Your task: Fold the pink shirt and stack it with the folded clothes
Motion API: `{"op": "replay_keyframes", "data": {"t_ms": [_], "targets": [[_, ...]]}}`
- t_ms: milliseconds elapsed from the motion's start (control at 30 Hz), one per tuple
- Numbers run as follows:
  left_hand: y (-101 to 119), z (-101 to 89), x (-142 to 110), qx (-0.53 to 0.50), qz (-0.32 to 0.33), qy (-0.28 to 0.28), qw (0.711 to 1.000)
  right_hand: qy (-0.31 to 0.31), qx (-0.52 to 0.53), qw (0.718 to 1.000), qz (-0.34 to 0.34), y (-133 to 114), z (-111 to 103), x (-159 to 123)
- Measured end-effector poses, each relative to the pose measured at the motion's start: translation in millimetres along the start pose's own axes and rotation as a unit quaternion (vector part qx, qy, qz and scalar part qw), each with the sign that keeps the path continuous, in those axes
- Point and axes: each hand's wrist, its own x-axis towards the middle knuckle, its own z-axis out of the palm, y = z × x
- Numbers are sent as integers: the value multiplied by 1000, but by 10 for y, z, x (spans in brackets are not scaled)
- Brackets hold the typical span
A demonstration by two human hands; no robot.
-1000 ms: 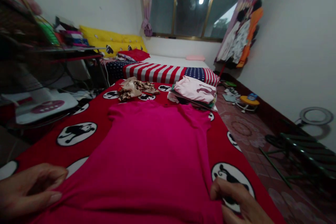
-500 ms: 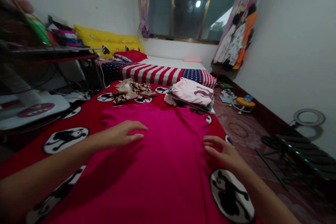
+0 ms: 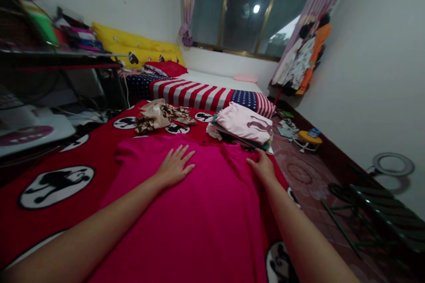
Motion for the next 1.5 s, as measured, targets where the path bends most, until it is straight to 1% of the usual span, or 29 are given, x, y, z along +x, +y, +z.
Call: {"op": "replay_keyframes", "data": {"t_ms": [67, 200, 233, 267, 333, 400, 433, 467, 533, 567, 600, 633, 700, 767, 867, 900, 967, 1000, 1067, 1100, 1167, 1233, 1267, 1400, 1433, 1500], "targets": [[0, 2, 8, -1, -1, -1, 1000, 7, -34, 999, -10, 3, 18, 2], [0, 19, 17, -8, -3, 0, 1000, 95, -58, 994, 15, 167, -57, -37], [0, 21, 17, -10, -3, 0, 1000, 105, -73, 992, 23, 219, -79, -57], [0, 21, 16, -11, -3, 0, 1000, 104, -96, 990, 24, 264, -99, -80], [-1, 18, 13, -13, -4, -4, 1000, 79, -166, 983, 16, 320, -135, -133], [-2, 16, 12, -13, -2, -5, 1000, 49, -254, 966, 7, 315, -174, -170], [-2, 17, 12, -14, -1, -4, 1000, 45, -295, 954, 3, 289, -196, -173], [-2, 18, 13, -15, -1, -3, 1000, 51, -328, 943, -5, 248, -217, -163], [-2, 20, 16, -17, -1, -1, 1000, 87, -358, 929, -40, 127, -245, -103], [0, 19, 17, -18, -2, -2, 1000, 101, -350, 928, -72, 53, -242, -57], [2, 17, 19, -18, -4, -3, 1000, 99, -327, 934, -108, -26, -223, -5], [4, 13, 20, -18, -6, -4, 1000, 80, -291, 943, -143, -104, -186, 49], [8, 1, 21, -19, -9, -9, 1000, 9, -217, 957, -194, -238, -65, 152], [10, -8, 21, -21, -9, -12, 1000, -58, -170, 960, -215, -317, 82, 239], [4, -6, 21, -25, -8, -11, 1000, -110, -163, 959, -204, -326, 226, 305], [2, -1, 21, -26, -8, -10, 1000, -113, -165, 959, -201, -313, 236, 298], [0, 8, 23, -29, -8, -7, 1000, -87, -168, 958, -217, -289, 201, 229], [0, 12, 23, -31, -7, -6, 999, -64, -171, 953, -241, -284, 165, 168], [2, 16, 25, -34, -6, -4, 999, -30, -189, 935, -297, -299, 83, 15], [3, 17, 26, -36, -7, -4, 999, -32, -202, 924, -324, -316, 47, -64], [4, 17, 27, -37, -8, -4, 999, -60, -222, 905, -359, -362, -5, -197], [3, 15, 26, -37, -10, -4, 999, -89, -224, 899, -365, -413, -23, -265], [3, 15, 26, -37, -11, -4, 999, -93, -219, 903, -358, -438, -23, -272], [4, 7, 22, -35, -10, -6, 999, -65, -177, 937, -295, -531, 15, -184], [6, 5, 21, -34, -9, -6, 999, -62, -168, 941, -285, -552, 31, -151], [9, 1, 19, -32, -9, -5, 999, -71, -168, 942, -281, -592, 67, -89]]}}
